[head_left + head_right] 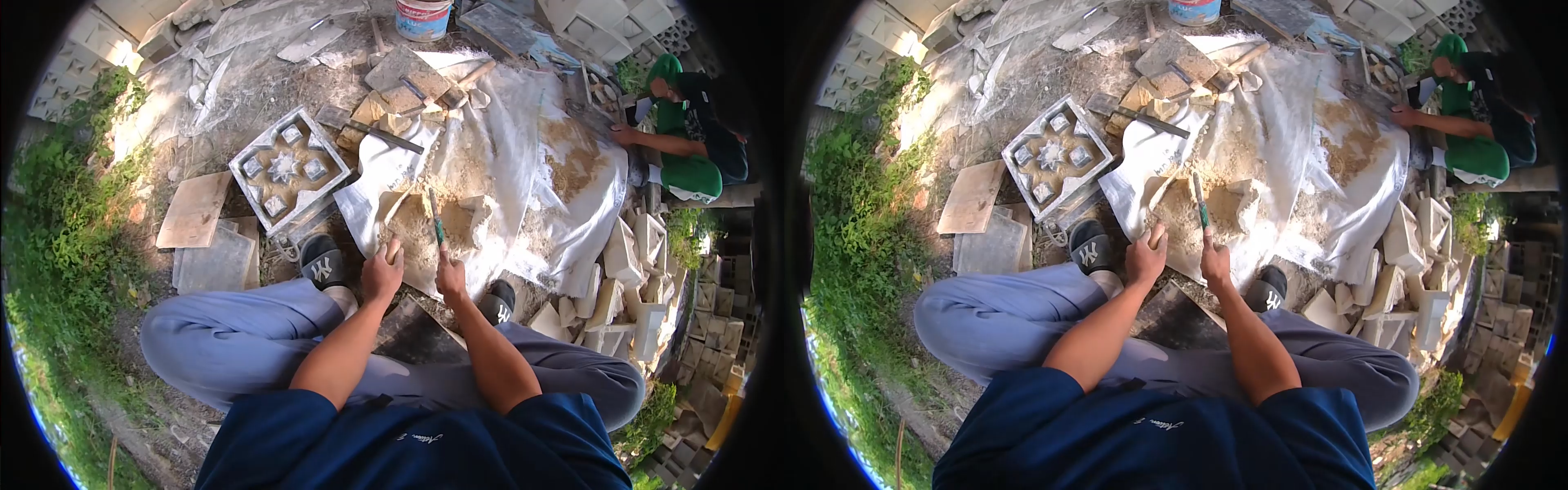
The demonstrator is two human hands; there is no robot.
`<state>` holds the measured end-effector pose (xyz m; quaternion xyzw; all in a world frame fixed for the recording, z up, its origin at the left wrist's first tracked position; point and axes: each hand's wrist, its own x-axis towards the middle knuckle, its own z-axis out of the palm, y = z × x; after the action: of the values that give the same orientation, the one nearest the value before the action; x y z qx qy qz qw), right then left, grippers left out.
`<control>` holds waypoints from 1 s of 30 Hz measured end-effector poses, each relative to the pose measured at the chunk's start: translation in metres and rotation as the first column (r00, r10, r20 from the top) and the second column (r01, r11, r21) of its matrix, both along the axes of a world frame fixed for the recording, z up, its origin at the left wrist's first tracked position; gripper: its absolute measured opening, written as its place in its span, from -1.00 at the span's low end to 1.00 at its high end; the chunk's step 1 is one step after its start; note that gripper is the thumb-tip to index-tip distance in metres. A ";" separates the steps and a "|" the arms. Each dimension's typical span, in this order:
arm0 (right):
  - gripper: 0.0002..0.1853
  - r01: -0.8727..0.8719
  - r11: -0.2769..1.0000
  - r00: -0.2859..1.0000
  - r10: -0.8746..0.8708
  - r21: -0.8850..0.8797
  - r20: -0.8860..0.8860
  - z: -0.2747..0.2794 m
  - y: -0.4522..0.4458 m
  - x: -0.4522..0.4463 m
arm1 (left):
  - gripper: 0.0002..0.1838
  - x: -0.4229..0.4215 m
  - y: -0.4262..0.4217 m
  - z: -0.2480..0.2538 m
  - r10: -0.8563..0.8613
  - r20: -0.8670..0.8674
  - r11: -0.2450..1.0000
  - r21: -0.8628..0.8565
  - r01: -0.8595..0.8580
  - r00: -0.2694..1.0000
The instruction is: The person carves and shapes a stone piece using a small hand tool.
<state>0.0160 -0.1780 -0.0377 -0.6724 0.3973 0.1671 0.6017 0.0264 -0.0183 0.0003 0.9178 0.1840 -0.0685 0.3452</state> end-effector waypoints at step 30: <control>-0.20 -0.114 0.992 0.974 0.123 -0.057 0.190 -0.007 -0.017 -0.007 | -0.62 0.002 -0.002 0.000 0.049 -0.091 0.997 -0.063 -0.055 0.995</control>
<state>0.0087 -0.1952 -0.0452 -0.7216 0.3000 0.1273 0.6108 0.0287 -0.0200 0.0008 0.8970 0.2206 -0.1063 0.3681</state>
